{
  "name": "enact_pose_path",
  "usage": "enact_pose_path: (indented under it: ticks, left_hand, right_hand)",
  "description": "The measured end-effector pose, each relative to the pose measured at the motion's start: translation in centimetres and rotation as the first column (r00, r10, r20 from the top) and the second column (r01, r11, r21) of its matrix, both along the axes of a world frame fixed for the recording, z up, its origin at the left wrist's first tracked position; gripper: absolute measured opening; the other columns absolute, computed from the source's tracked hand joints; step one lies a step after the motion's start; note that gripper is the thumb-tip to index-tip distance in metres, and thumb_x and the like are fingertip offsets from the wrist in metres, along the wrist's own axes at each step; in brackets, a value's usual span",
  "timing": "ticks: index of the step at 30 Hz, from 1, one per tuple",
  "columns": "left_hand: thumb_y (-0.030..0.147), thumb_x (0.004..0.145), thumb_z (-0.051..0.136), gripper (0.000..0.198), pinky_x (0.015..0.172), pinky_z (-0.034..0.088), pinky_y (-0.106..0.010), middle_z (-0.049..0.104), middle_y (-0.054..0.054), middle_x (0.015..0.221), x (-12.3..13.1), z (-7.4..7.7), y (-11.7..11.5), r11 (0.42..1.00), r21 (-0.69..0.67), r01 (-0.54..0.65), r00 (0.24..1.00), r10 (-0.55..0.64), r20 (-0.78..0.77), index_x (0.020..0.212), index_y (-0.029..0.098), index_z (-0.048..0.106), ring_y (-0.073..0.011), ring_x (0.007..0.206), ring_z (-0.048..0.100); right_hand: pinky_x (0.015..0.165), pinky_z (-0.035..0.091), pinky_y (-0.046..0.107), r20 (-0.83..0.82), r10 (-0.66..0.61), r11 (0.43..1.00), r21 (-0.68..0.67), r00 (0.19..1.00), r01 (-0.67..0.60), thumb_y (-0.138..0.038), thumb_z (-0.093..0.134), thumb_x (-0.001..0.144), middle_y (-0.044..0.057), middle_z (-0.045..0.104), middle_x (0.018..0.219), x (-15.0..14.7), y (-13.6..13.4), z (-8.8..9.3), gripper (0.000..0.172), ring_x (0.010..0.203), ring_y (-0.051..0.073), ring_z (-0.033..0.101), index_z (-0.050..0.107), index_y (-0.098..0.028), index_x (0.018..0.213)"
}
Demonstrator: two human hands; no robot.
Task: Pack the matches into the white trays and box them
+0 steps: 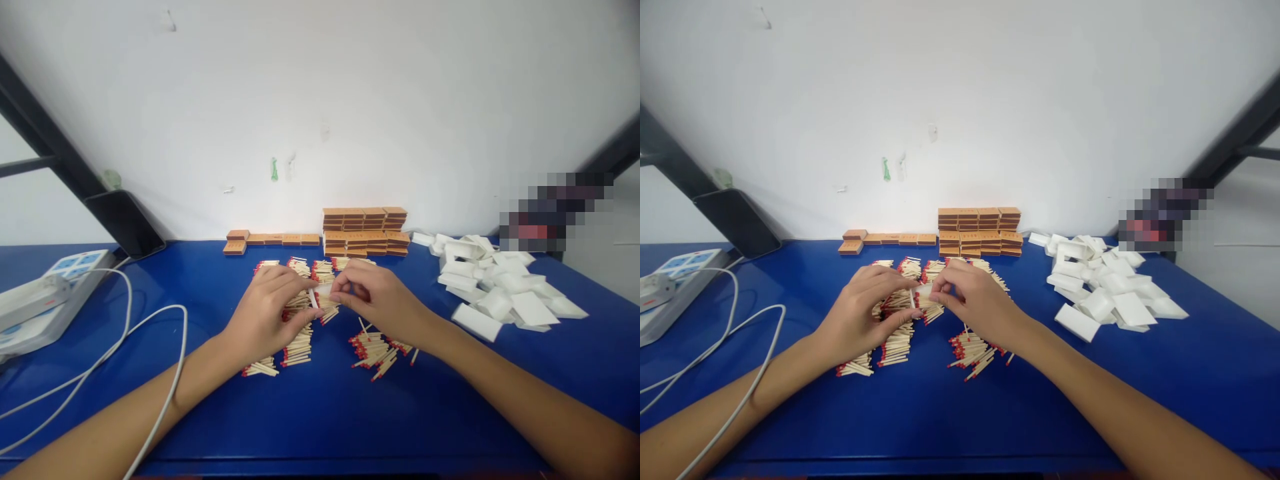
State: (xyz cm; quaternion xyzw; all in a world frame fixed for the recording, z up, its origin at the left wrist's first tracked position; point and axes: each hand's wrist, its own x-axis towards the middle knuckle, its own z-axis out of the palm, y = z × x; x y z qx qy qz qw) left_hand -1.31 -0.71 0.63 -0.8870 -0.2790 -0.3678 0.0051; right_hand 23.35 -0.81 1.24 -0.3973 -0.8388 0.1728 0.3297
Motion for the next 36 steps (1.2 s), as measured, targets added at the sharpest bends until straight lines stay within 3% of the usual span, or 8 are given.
enact_pose_path:
  ticks: [3,6,10,14,23,30,36]
  left_hand:
    - [0.037,0.097,0.077,0.032,0.093,0.051,-0.042,0.078,-0.007,0.104,0.0,0.1,-0.1,1.0,-0.017,0.007,1.0,-0.007,0.003,0.123,0.019,0.071,-0.0252,0.1,0.07]
    - [0.039,0.098,0.076,0.033,0.091,0.051,-0.043,0.078,-0.008,0.105,-0.1,0.1,0.0,0.999,-0.004,-0.043,0.999,0.043,0.031,0.122,0.018,0.071,-0.0253,0.099,0.07]
    - [0.042,0.097,0.075,0.032,0.084,0.052,-0.043,0.078,-0.008,0.104,-0.4,0.0,0.4,0.982,-0.029,-0.187,0.979,0.189,0.071,0.12,0.019,0.072,-0.0264,0.097,0.069]
    - [0.041,0.096,0.077,0.032,0.085,0.053,-0.043,0.079,-0.007,0.105,-0.4,-0.1,0.5,0.978,-0.042,-0.206,0.975,0.209,0.074,0.12,0.02,0.072,-0.0263,0.099,0.07]
    - [0.043,0.098,0.074,0.032,0.084,0.053,-0.043,0.078,-0.007,0.102,-0.2,-0.3,0.4,0.982,-0.035,-0.185,0.98,0.187,0.063,0.12,0.02,0.072,-0.0259,0.097,0.069]
    - [0.043,0.098,0.075,0.032,0.085,0.052,-0.043,0.078,-0.007,0.104,-0.2,-0.3,0.3,0.984,-0.025,-0.174,0.983,0.175,0.06,0.12,0.019,0.072,-0.0265,0.098,0.069]
    - [0.042,0.098,0.075,0.032,0.085,0.052,-0.043,0.078,-0.008,0.105,-0.2,-0.2,0.2,0.984,-0.023,-0.175,0.983,0.176,0.054,0.12,0.02,0.072,-0.0272,0.1,0.069]
  right_hand:
    - [0.068,0.04,0.029,-0.047,-0.01,0.999,0.048,0.999,0.012,-0.033,0.068,0.1,-0.001,0.059,0.081,0.4,0.3,0.3,0.016,0.068,0.014,0.051,0.071,-0.021,0.09]
    - [0.064,0.04,0.03,-0.05,-0.105,0.991,0.077,0.993,0.108,-0.036,0.063,0.103,0.0,0.062,0.083,1.7,1.3,0.4,0.02,0.065,0.014,0.051,0.072,-0.022,0.094]
    - [0.077,0.047,0.035,0.181,-0.178,0.973,0.177,0.967,0.146,-0.029,0.062,0.101,0.006,0.069,0.095,4.2,3.7,-0.6,0.013,0.085,0.021,0.062,0.072,-0.022,0.098]
    - [0.087,0.048,0.041,0.373,-0.189,0.975,0.184,0.908,0.128,-0.025,0.066,0.098,0.01,0.069,0.098,5.5,5.3,-2.3,0.006,0.1,0.029,0.061,0.071,-0.021,0.097]
    - [0.084,0.044,0.039,0.462,-0.178,0.969,0.235,0.869,0.074,-0.018,0.056,0.102,0.011,0.066,0.095,4.0,5.9,-3.1,0.016,0.096,0.027,0.056,0.065,-0.02,0.089]
    - [0.088,0.046,0.041,0.427,-0.249,0.938,0.33,0.869,0.107,-0.019,0.062,0.1,0.012,0.067,0.102,3.6,6.3,-3.5,0.006,0.101,0.029,0.057,0.068,-0.018,0.1]
    - [0.084,0.046,0.039,0.446,-0.235,0.94,0.332,0.864,0.084,-0.019,0.059,0.101,0.011,0.067,0.095,3.7,6.4,-3.3,0.015,0.097,0.028,0.057,0.067,-0.019,0.089]
